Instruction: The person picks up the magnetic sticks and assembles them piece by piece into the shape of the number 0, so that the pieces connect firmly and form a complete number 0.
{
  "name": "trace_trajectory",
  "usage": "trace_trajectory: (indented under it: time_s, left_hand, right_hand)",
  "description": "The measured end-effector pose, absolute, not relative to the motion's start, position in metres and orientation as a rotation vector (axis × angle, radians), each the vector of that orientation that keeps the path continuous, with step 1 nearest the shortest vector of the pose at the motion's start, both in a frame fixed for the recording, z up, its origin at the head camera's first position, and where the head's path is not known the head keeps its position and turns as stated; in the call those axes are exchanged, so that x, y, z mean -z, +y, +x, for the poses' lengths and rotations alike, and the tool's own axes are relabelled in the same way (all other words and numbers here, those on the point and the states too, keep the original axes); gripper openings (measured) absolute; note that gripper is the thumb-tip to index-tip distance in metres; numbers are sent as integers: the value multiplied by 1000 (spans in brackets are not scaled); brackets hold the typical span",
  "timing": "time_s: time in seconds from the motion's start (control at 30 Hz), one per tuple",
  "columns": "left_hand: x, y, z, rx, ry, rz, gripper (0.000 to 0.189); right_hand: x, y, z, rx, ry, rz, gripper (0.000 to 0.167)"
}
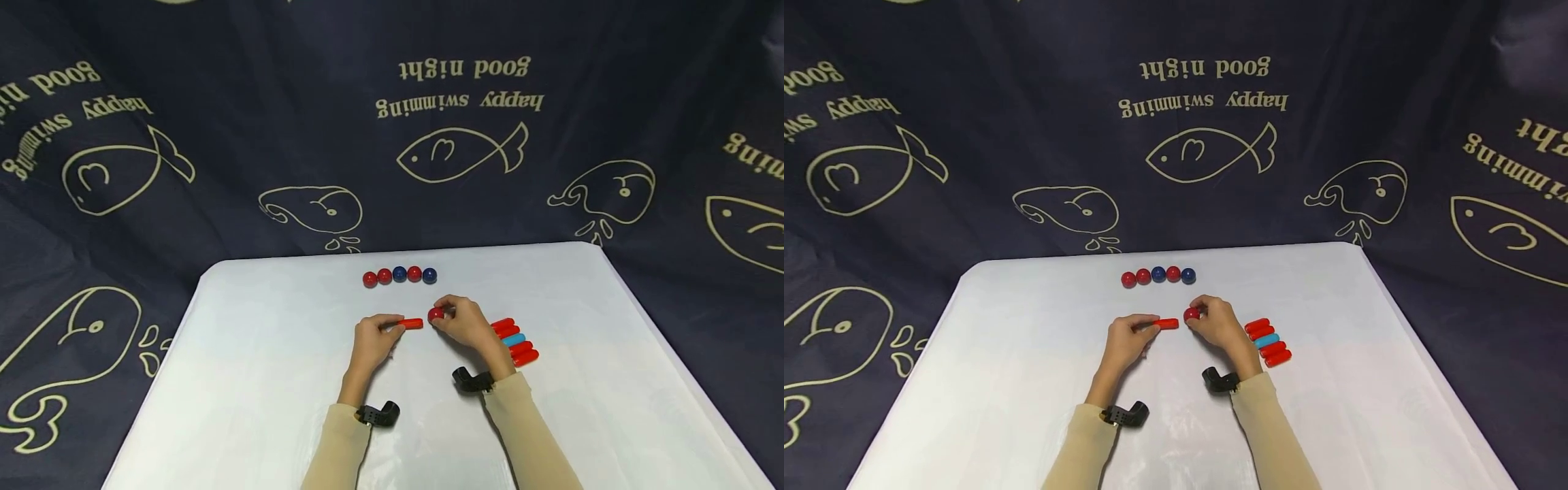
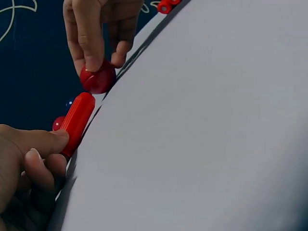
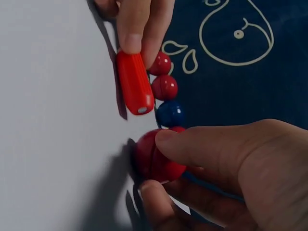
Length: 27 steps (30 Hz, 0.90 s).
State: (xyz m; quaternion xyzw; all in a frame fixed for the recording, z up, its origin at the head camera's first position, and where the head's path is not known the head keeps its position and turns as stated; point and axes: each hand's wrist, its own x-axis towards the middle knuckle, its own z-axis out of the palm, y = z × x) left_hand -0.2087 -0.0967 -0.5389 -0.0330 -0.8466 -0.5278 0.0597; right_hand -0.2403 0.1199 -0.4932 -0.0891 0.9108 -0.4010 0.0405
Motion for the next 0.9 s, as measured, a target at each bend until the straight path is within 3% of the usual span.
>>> trace_trajectory:
  time_s: [0.53,0.9]
  left_hand:
    - [540,-93,-207,1678,-2532,-79,17]
    - [537,-106,-208,1989,-2312,-4,36]
  right_hand:
    - [491,116,-235,1181,2764,-350,27]
    - [496,110,-234,1215,2787,-324,28]
